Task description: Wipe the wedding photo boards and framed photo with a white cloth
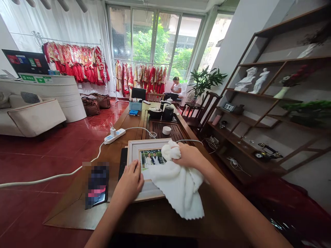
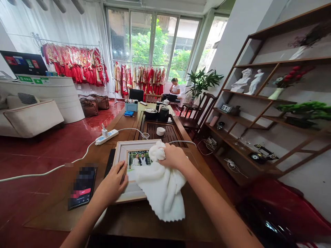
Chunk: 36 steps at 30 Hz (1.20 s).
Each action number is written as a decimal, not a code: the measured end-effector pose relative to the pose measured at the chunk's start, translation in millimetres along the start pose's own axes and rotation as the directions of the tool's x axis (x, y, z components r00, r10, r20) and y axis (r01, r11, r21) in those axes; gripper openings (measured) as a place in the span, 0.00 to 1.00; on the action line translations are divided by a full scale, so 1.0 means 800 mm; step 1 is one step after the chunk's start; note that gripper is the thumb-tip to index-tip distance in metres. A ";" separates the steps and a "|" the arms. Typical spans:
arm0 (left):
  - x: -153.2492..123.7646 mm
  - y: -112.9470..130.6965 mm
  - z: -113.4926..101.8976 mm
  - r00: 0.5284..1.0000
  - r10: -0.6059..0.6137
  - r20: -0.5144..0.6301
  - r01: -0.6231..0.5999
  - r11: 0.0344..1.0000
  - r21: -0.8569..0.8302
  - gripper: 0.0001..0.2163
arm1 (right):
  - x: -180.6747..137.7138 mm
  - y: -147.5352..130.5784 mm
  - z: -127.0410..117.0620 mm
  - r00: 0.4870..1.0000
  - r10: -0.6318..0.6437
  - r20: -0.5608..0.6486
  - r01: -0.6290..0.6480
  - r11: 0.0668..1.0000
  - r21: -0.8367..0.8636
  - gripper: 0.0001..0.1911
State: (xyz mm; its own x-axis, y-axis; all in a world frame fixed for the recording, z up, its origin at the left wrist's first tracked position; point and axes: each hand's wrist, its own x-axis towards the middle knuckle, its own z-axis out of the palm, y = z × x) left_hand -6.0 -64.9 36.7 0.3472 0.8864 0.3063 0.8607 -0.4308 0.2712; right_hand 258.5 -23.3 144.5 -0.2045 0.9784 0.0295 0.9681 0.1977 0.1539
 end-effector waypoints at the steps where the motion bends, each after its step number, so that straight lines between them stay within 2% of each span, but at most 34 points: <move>1: 0.000 0.001 -0.001 1.000 -0.003 0.002 0.003 1.000 0.001 0.23 | -0.011 0.000 0.001 1.000 -0.009 -0.002 0.009 1.000 0.016 0.18; 8: 0.000 0.004 -0.006 1.000 -0.011 0.007 0.011 1.000 -0.005 0.23 | -0.098 -0.002 0.007 0.997 -0.080 -0.006 0.080 0.979 0.189 0.18; 13: 0.000 0.003 -0.004 1.000 -0.011 0.002 0.011 1.000 -0.003 0.23 | -0.131 -0.003 0.011 0.997 -0.074 -0.003 0.072 0.964 0.256 0.17; 18: 0.000 0.004 -0.005 1.000 -0.017 0.014 0.017 1.000 0.011 0.23 | -0.129 -0.024 0.013 0.990 -0.137 -0.043 0.143 0.946 0.291 0.16; 25: 0.000 0.009 -0.011 0.997 -0.039 0.062 0.034 0.997 0.071 0.23 | -0.109 -0.087 0.009 0.952 -0.282 -0.115 0.305 0.880 0.364 0.16; 29: 0.000 0.006 -0.012 0.994 0.034 0.106 -0.047 0.992 0.120 0.23 | -0.100 -0.117 0.012 0.926 -0.341 -0.165 0.378 0.849 0.369 0.19; 32: -0.001 0.001 -0.009 0.989 0.085 0.119 -0.099 0.988 0.121 0.23 | -0.097 -0.125 0.016 0.917 -0.354 -0.185 0.398 0.846 0.354 0.21; 36: -0.001 -0.002 -0.006 0.996 0.056 0.074 -0.061 0.996 0.067 0.24 | -0.096 -0.115 0.020 0.921 -0.352 -0.166 0.389 0.853 0.348 0.21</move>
State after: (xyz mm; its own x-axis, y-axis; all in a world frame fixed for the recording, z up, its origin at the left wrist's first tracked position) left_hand -9.2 -66.0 40.4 0.4216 0.8709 0.2526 0.8608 -0.4719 0.1904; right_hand 187.5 -115.4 112.3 -0.5530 0.8218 0.1371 0.7967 0.5698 -0.2014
